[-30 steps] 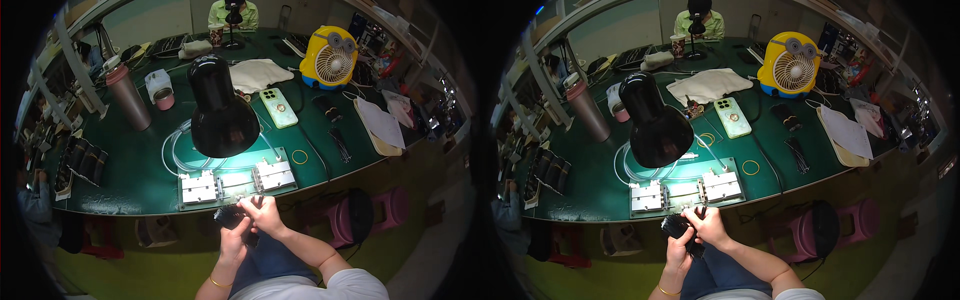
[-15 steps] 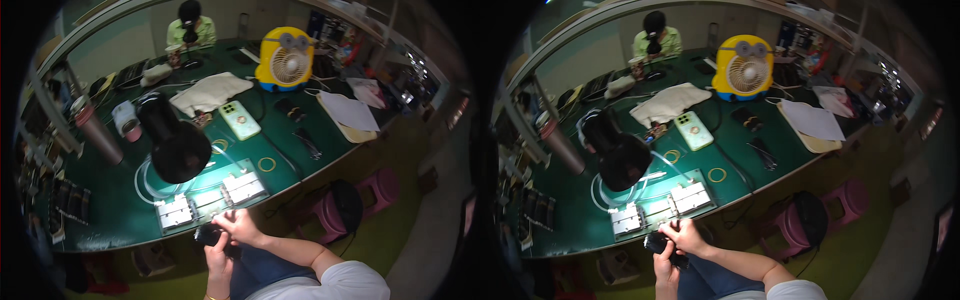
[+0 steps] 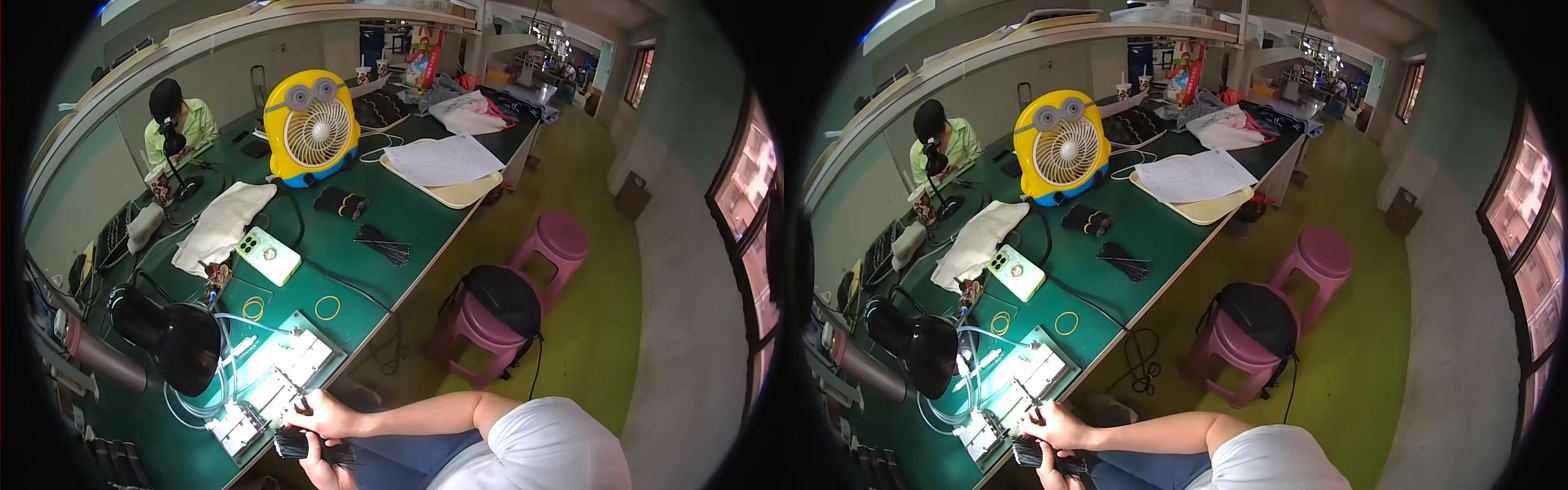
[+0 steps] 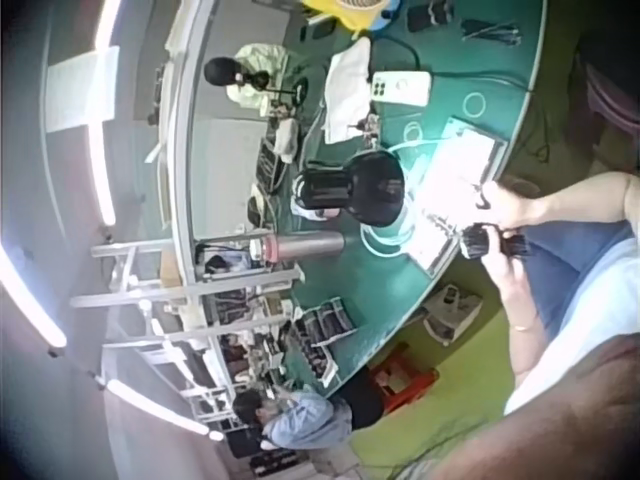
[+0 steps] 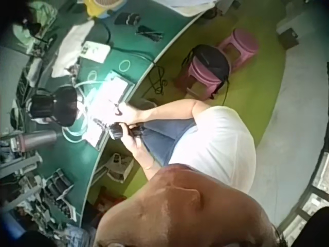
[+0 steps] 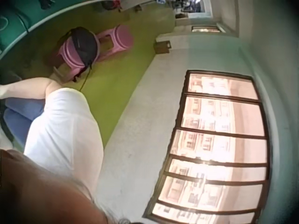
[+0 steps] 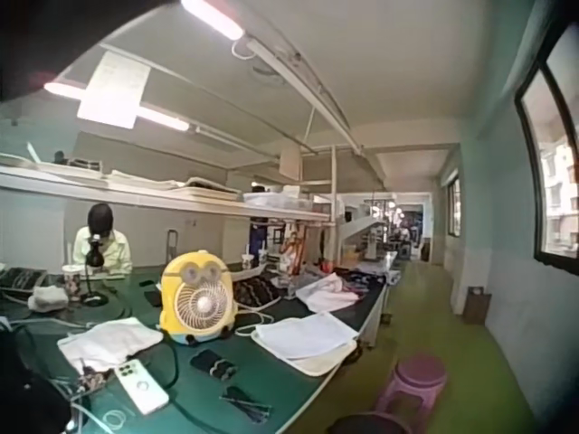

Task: Assembling small electronic components into plastic housings at a factory workbench.

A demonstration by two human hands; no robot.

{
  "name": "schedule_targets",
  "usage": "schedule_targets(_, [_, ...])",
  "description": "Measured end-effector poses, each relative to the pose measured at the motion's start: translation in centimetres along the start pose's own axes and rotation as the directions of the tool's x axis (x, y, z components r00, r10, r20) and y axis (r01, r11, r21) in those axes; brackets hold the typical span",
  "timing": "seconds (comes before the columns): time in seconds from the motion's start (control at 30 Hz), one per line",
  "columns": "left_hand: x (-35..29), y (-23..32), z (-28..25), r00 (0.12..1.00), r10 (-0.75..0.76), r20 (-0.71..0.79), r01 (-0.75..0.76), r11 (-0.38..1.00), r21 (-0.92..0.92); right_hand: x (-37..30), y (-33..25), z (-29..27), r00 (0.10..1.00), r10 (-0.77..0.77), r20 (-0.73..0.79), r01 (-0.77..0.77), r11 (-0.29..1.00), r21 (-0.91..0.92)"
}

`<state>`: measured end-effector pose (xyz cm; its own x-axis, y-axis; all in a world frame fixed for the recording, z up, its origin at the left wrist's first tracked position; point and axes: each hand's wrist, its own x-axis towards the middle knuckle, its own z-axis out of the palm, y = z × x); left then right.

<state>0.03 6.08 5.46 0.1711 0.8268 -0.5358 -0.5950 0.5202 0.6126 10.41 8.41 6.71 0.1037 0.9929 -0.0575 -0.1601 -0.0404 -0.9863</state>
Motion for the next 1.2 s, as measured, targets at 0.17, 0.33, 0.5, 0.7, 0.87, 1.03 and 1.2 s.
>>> schedule_targets(0.17, [-0.1, 0.1, 0.1, 1.0, 0.007, 0.0, -0.007, 0.999, 0.036, 0.0, 0.6, -0.1, 0.999, -0.034, -0.008, 0.034, 0.999, -0.031])
schedule_targets(0.33, [0.0, 0.2, -0.1, 1.0, 0.024, -0.002, -0.024, 0.999, 0.025, 0.2, 1.0, 0.4, 0.998, -0.053, -0.018, 0.053, 0.999, -0.007])
schedule_targets(0.5, [0.1, 0.0, -0.2, 0.999, 0.027, 0.017, -0.028, 0.999, 0.023, 0.1, 0.5, 0.2, 1.0, 0.015, -0.016, -0.015, 1.0, -0.019])
schedule_targets(0.7, [0.0, -0.2, 0.0, 0.999, 0.033, 0.021, -0.033, 0.999, 0.01, -0.2, 0.0, 0.0, 1.0, -0.01, -0.022, 0.01, 1.0, -0.021])
schedule_targets(0.87, [0.1, -0.1, 0.2, 0.999, 0.032, 0.013, -0.032, 0.999, 0.007, -0.1, -0.3, -0.2, 1.0, 0.028, -0.01, -0.029, 0.999, -0.015])
schedule_targets(1.03, [2.2, -1.3, -2.5, 0.991, 0.044, 0.123, -0.017, 0.977, -0.212, 0.6, 1.5, 0.4, 0.996, -0.082, 0.024, 0.082, 0.996, -0.015])
schedule_targets(1.2, [1.4, -1.7, -1.8, 0.99, 0.096, 0.105, -0.082, 0.989, -0.126, -0.1, -0.6, 0.3, 0.99, 0.142, 0.027, -0.14, 0.989, -0.04])
